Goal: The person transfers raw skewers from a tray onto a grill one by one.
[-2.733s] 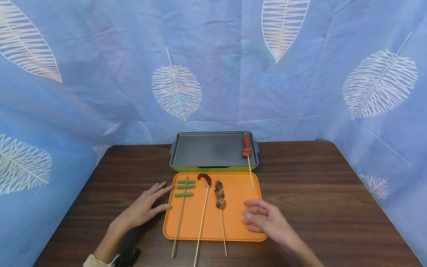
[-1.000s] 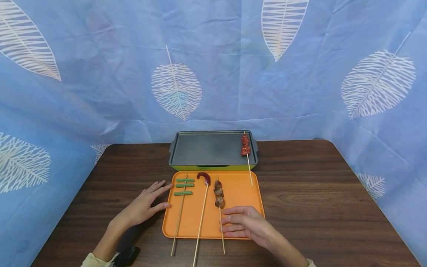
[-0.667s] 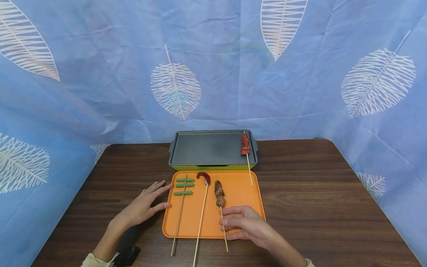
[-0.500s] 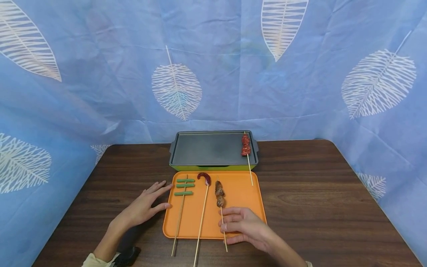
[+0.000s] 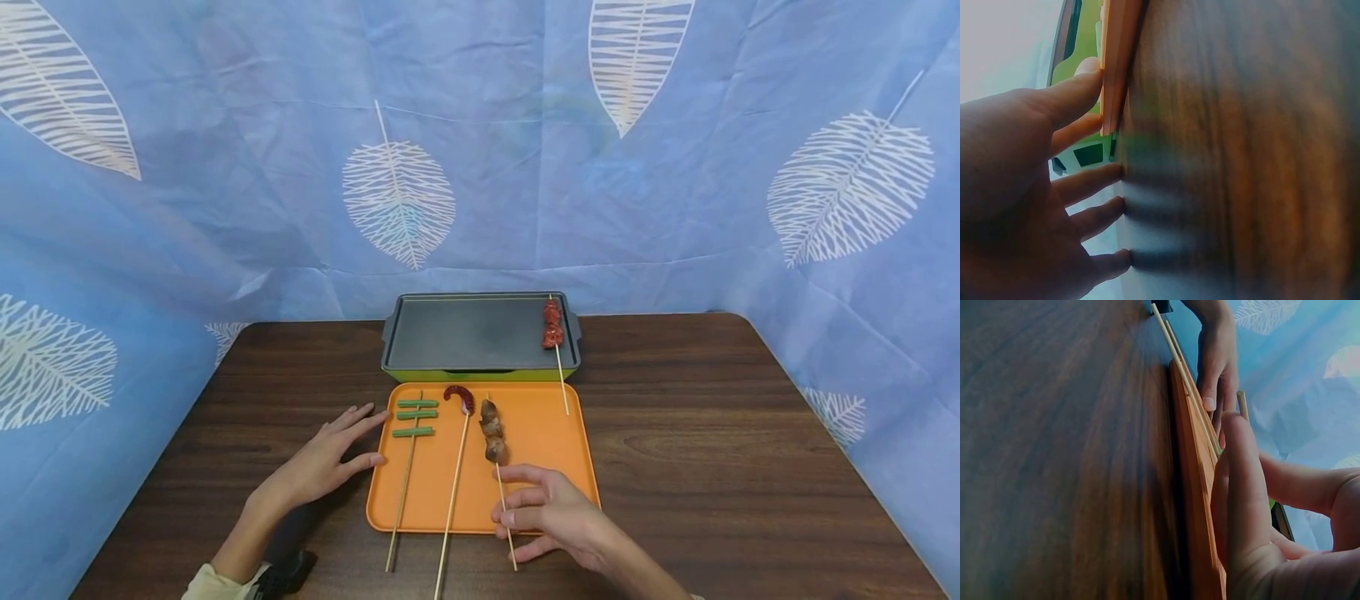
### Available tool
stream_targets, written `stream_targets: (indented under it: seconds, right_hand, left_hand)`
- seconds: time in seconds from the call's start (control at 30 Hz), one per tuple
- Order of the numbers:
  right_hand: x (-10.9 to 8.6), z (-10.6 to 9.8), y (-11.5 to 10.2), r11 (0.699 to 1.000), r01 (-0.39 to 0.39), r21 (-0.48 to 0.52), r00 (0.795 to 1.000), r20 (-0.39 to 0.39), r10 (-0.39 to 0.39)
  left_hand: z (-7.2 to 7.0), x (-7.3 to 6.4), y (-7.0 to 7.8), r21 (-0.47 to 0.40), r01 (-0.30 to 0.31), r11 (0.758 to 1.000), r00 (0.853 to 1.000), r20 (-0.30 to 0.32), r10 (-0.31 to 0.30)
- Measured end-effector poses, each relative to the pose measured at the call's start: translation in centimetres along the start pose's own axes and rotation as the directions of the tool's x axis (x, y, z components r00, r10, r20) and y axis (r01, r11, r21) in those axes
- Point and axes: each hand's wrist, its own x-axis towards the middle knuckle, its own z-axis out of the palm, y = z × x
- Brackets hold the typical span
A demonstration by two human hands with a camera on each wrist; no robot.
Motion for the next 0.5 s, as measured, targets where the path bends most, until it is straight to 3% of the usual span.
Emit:
stream_targets:
  seconds: [0.5]
  right_hand:
    - [-0.85, 0.84, -0.45, 0.998, 0.046, -0.046, 0.999, 0.001, -0.046]
  left_hand:
    - [0.15, -0.01, -0.13, -0.005, 0.001, 1.000, 1.000, 0.001, -0.001]
